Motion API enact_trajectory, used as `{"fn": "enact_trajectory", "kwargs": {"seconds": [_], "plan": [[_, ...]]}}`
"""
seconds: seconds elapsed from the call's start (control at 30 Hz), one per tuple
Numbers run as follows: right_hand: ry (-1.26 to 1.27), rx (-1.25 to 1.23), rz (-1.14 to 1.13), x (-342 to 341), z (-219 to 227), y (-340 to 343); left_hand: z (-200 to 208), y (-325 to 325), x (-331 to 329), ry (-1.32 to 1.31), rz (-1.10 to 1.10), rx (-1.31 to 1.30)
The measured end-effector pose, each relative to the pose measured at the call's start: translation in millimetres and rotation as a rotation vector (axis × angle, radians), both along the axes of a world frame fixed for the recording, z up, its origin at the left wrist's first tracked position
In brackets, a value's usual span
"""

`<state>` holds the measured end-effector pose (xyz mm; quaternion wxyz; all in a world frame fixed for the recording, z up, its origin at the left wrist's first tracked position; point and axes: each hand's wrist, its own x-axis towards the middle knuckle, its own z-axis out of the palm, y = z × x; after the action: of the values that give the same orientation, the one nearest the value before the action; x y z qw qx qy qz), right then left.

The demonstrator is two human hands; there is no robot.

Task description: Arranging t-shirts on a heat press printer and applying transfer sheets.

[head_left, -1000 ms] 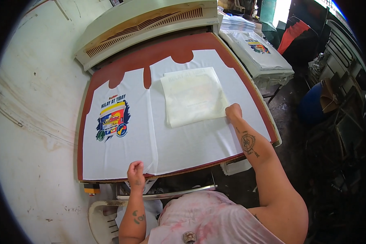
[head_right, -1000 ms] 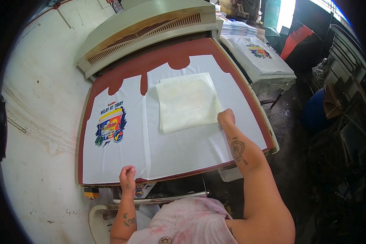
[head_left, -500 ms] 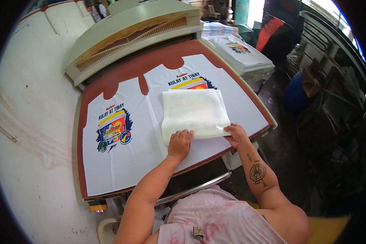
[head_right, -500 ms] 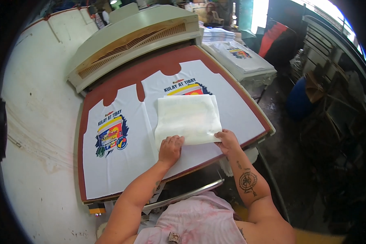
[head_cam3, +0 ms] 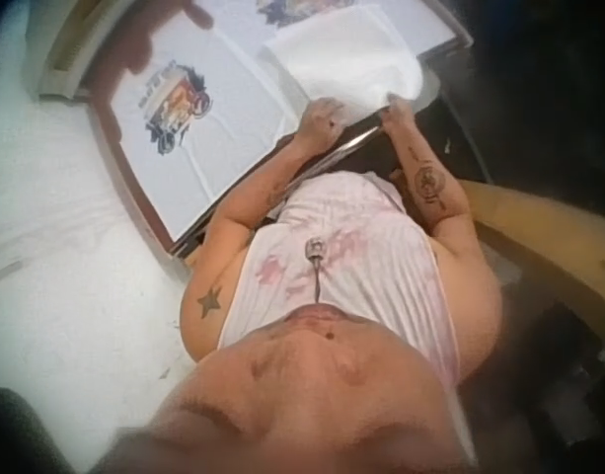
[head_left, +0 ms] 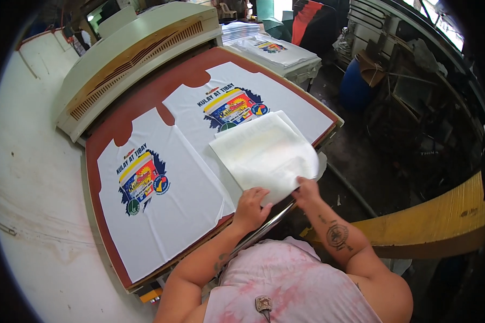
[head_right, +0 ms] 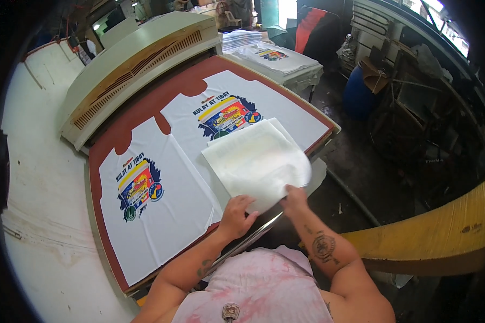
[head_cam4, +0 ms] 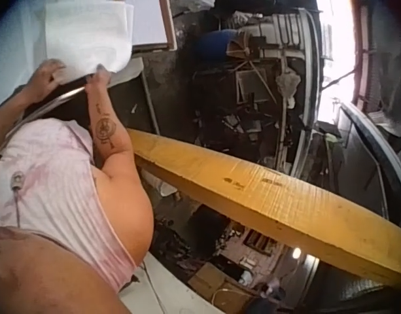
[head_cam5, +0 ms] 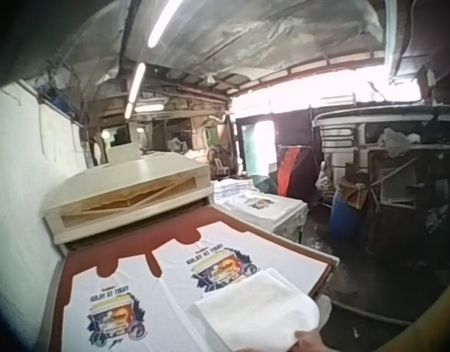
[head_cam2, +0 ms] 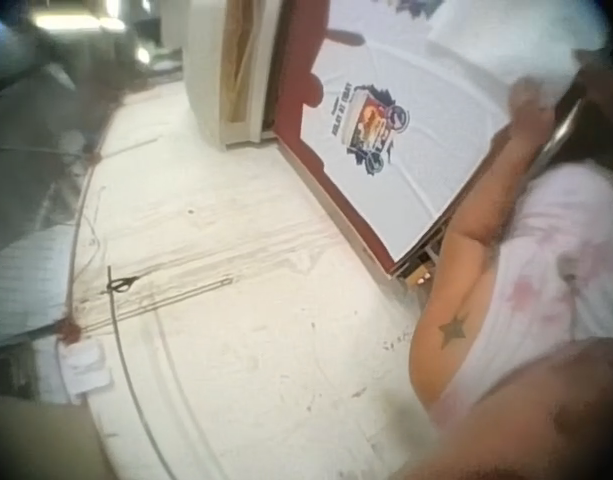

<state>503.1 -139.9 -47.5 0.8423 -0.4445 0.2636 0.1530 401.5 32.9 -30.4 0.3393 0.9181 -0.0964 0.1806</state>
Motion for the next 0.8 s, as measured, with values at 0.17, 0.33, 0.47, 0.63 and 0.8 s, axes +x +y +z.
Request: {"fn": "enact_trajectory", "kwargs": {"seconds": [0.17, 0.33, 0.47, 0.63, 0.8], "plan": [[0.038, -0.255, 0.038, 7, 6, -56, -22, 29, -12, 0.683, 0.119, -0.678], [0.117, -0.433, 0.351, 9, 0, -95, -14, 21, 13, 0.920, 0.050, -1.130], [0.052, -0.535, 0.528, 9, 6, -117, -11, 9, 27, 0.940, 0.037, -1.148], [0.076, -0.259, 0.287, -1, 4, -115, -25, -5, 32, 0.949, 0.017, -1.133], [0.020, -0.324, 0.262, 21, -35, -130, -33, -4, 27, 0.994, -0.022, -1.168]]}}
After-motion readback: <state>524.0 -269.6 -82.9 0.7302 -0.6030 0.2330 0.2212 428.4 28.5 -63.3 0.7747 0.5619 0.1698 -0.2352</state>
